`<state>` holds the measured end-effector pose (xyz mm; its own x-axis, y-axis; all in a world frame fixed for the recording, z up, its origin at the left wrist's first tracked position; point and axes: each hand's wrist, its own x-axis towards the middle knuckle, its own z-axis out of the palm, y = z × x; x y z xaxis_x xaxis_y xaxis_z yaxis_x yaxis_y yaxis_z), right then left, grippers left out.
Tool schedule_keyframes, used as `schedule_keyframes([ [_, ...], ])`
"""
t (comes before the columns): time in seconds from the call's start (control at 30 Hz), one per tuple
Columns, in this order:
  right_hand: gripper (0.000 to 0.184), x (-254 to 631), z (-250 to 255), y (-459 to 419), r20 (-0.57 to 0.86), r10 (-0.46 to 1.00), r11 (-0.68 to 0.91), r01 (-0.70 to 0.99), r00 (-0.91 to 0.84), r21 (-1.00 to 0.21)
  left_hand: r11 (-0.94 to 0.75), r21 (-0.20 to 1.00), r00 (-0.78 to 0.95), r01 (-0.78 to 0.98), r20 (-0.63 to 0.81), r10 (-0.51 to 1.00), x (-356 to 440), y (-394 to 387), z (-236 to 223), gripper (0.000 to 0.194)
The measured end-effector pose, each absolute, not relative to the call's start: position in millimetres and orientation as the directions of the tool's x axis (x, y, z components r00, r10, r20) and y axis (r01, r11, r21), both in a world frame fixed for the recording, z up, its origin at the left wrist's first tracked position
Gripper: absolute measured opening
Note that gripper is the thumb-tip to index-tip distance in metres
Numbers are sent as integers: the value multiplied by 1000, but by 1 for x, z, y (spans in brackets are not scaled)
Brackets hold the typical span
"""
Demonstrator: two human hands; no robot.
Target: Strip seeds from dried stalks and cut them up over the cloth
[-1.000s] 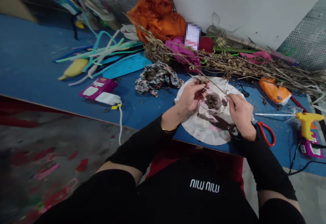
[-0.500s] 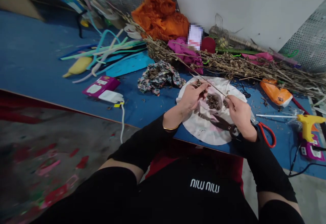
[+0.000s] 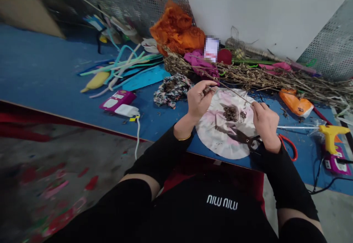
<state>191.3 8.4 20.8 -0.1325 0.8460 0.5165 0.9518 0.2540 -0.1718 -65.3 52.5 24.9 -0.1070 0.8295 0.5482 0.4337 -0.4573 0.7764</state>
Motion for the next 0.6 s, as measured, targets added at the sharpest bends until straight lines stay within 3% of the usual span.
schedule_keyframes([
  [0.13,38,199,28,10,517,835,279,955,-189,-101,-480,372,231,794,546,805,-82,62,37,27],
  [0.3,32,213,36,14,493,841,331,933,-222,-145,-536,-61,501,842,456,736,-97,73,51,31],
  [0.43,31,225,42,14,513,831,362,908,-214,-208,-624,-190,645,758,365,671,-97,74,60,31],
  [0.6,32,236,50,6,547,815,385,885,-193,-262,-683,-209,700,700,392,597,-91,71,63,28],
])
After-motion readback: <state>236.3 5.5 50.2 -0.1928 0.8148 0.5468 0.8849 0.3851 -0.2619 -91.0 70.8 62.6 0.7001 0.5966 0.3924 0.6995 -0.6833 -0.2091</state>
